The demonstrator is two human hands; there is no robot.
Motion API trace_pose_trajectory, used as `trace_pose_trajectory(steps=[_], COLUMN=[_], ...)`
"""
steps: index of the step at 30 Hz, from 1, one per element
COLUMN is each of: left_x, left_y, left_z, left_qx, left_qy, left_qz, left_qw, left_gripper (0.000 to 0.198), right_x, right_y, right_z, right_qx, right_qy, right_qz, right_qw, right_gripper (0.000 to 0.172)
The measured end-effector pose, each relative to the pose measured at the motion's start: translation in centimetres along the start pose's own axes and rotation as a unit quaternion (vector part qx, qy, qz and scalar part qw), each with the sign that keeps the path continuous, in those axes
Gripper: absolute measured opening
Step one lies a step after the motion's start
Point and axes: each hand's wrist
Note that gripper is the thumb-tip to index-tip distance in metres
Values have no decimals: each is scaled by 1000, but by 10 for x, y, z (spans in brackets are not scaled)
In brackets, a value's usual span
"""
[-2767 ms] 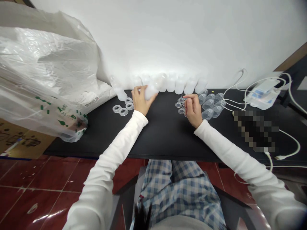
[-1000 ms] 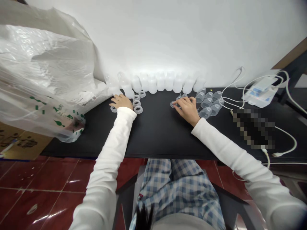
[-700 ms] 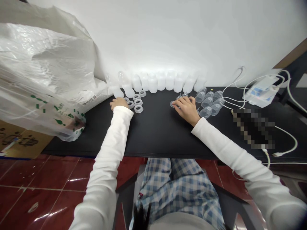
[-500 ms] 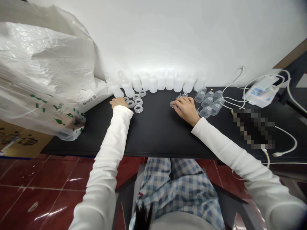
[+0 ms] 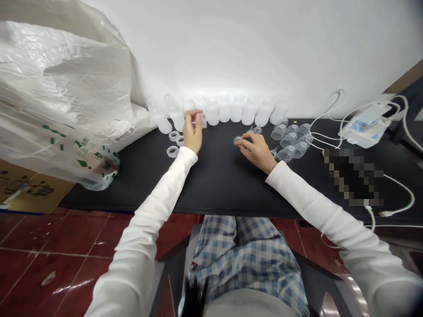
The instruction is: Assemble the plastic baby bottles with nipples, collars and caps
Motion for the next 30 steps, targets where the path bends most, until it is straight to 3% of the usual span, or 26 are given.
trace_pose_trajectory(steps=[4,7,15,22,26,30], left_x=[-17,-24,-36,-41,-40,-38], left_y=[-19,-23,-13,-12,-13,-15], left_z=[39,47,45,46,44,43], left_qx=[-167,-198,-286,-320,-320,-327], left_qy=[-87,-164,-245,-255,-268,-261], left_qz=[-190,-251,-279,-302,-302,-286], left_qw=[964,933,883,861,857,862], left_gripper=[38,44,51,48,45,43], right_x=[0,1,1,0,-1,-1], right_y=[-4,-7,-10,-6,-10,-13], right_z=[-1,-1,0,-2,-2,4], right_qx=[70,98,167,179,193,274], right_qy=[50,60,62,21,58,97], right_qz=[23,30,-20,-53,-18,73], right_qw=[996,993,984,982,979,954], right_gripper=[23,21,20,33,31,29])
Point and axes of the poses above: each hand's wrist, its own x-axis towards the middle knuckle, its own z-axis out of the palm, y = z × x, and after that the axes turned 6 degrees about -z, right-handed
